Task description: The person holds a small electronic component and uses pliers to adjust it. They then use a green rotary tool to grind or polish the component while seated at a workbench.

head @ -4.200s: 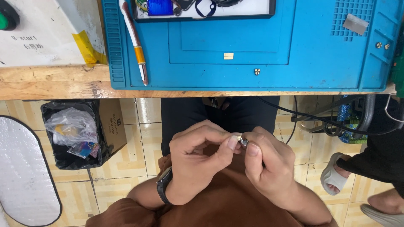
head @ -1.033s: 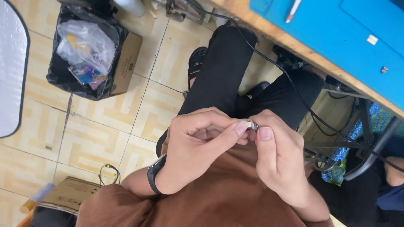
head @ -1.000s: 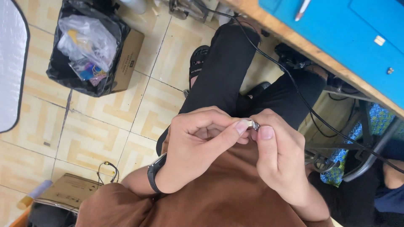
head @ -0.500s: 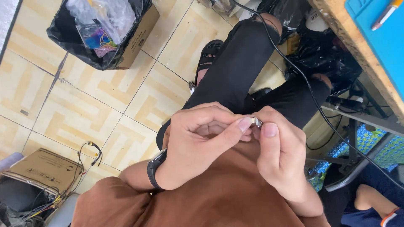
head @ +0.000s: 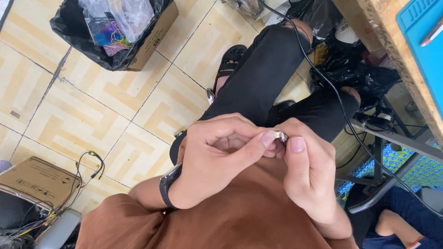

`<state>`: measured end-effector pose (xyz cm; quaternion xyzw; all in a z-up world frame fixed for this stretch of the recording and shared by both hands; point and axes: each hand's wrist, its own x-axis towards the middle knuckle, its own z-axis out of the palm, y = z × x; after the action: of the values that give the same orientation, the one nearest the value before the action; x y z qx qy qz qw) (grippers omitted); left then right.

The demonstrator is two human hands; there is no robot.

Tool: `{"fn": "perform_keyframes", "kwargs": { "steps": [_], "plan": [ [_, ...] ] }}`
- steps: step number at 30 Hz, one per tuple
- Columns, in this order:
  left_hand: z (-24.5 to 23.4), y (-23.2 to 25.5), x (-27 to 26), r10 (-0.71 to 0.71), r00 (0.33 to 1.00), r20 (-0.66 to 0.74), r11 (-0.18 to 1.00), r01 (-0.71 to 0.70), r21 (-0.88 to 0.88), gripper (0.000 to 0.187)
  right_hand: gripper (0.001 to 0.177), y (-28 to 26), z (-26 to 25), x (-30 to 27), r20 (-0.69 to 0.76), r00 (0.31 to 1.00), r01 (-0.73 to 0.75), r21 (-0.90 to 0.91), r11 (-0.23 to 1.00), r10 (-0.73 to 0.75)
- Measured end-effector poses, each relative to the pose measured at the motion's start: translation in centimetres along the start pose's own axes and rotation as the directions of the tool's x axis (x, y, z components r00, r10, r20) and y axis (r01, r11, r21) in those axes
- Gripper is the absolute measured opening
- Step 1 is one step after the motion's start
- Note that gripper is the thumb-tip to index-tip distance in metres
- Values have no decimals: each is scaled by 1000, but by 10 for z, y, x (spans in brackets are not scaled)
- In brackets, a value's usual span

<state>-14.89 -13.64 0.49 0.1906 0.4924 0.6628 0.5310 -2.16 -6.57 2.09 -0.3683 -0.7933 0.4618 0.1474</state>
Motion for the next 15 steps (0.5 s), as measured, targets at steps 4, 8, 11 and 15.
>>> {"fn": "perform_keyframes", "kwargs": {
  "steps": [4, 8, 11, 15],
  "plan": [
    [1, -1, 1, 14, 1000, 0, 1000, -14, 12, 4, 40, 1, -1, 1, -6, 1000, -3, 25, 1000, 3],
    [2, 0, 2, -9, 1000, -5, 999, 9, 36, 5, 41, 0, -2, 1, -6, 1000, -2, 7, 1000, 2],
    [4, 0, 3, 3, 1000, 2, 999, -3, 46, 5, 41, 3, -3, 1, -11, 1000, 11, -48, 999, -12],
    [5, -2, 3, 14, 1000, -3, 998, -14, 61, 6, 39, 6, -4, -1, -21, 1000, 17, -91, 996, -19]
  ]
}}
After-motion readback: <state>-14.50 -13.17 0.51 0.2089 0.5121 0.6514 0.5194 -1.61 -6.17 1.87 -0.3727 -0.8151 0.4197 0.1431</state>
